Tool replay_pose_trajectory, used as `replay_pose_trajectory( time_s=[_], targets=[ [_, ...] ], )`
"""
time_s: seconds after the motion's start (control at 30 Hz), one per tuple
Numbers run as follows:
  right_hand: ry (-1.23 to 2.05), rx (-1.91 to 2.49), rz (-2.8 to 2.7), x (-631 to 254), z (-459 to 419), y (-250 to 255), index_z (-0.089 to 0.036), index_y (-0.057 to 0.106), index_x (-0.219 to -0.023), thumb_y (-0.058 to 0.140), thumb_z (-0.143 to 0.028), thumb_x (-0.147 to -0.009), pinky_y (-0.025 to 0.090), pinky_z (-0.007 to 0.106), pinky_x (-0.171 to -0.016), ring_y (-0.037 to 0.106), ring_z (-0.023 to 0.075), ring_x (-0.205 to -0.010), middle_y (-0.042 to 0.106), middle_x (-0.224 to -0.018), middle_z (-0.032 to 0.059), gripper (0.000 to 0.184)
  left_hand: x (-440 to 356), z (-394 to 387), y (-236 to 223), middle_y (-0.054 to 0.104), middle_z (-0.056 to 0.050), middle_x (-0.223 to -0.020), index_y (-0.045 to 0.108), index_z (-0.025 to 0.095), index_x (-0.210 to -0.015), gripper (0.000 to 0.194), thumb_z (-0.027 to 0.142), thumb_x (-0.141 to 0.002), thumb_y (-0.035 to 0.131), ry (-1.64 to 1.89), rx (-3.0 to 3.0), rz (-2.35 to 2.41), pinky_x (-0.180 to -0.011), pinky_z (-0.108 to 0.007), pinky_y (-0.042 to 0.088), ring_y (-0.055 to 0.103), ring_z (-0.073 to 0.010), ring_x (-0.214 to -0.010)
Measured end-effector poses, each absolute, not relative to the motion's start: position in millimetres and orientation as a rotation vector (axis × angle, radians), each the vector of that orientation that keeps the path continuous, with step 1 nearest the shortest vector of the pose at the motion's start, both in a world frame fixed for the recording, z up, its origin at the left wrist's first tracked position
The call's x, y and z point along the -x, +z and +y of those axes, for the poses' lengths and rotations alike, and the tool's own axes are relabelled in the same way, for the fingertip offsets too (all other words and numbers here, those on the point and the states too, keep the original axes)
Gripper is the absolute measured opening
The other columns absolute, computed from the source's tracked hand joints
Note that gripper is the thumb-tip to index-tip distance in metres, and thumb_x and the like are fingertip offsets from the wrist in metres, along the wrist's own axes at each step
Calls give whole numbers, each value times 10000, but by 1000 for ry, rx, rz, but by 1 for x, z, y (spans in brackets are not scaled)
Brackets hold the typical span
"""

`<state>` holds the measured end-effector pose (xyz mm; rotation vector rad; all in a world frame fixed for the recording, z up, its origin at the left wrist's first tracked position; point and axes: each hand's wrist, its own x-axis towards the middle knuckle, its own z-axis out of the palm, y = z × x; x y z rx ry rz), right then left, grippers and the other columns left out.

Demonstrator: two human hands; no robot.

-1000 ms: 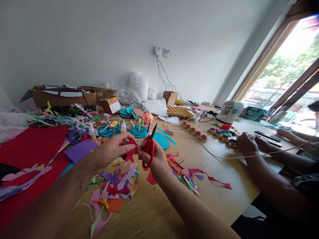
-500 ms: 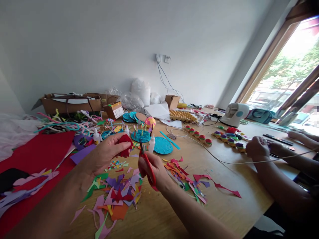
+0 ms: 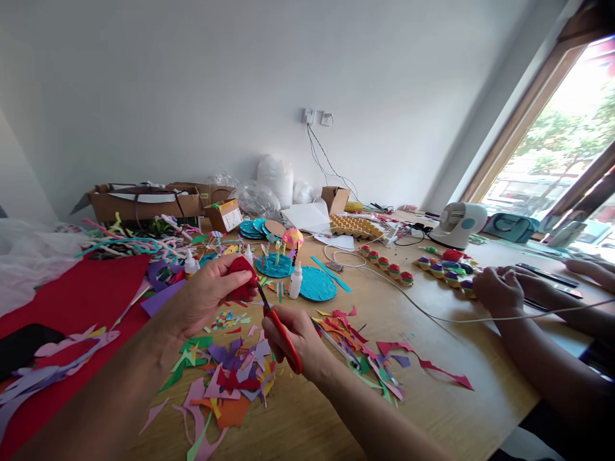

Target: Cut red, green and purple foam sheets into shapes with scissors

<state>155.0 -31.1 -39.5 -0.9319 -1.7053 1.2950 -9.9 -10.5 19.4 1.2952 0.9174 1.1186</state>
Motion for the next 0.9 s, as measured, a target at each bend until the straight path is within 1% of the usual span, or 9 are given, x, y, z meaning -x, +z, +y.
replay_pose_trajectory(
  time_s=[0.2,0.33,0.47,0.73,0.9],
  targets=[
    [1346,929,-1648,-156,-29,-40,-176,417,-570,492,-312,-809,280,165,-355,385,55,-352,424,-432,-64,285,8,-11,18,653,33,-625,581,178,-666,88,234,-704,636,1080,-1315,906,-599,-194,488,609,-92,-584],
    [1377,925,-1636,-156,-31,-38,-174,412,-566,536,-358,-796,277,158,-357,375,46,-353,420,-430,-69,319,5,-10,15,646,38,-622,579,181,-674,82,230,-710,635,1073,-1319,891,-602,-199,491,602,-92,-576],
    [1371,939,-1637,-156,-30,-37,-170,414,-564,534,-405,-799,273,157,-359,374,42,-353,425,-433,-67,353,4,-10,14,646,35,-631,582,179,-692,84,238,-701,641,1083,-1305,876,-608,-210,494,596,-95,-576],
    [1364,897,-1696,-158,-31,-36,-167,432,-577,487,-432,-813,270,168,-375,382,49,-364,445,-437,-53,359,8,-9,19,615,48,-620,591,180,-682,97,248,-668,659,1241,-1298,971,-559,-204,471,577,-96,-564],
    [1401,881,-1687,-158,-34,-31,-168,425,-568,498,-488,-791,258,174,-379,368,49,-356,441,-416,-52,397,7,-9,18,634,41,-608,576,179,-669,81,228,-693,635,1147,-1320,922,-590,-213,474,587,-96,-569]
  ],
)
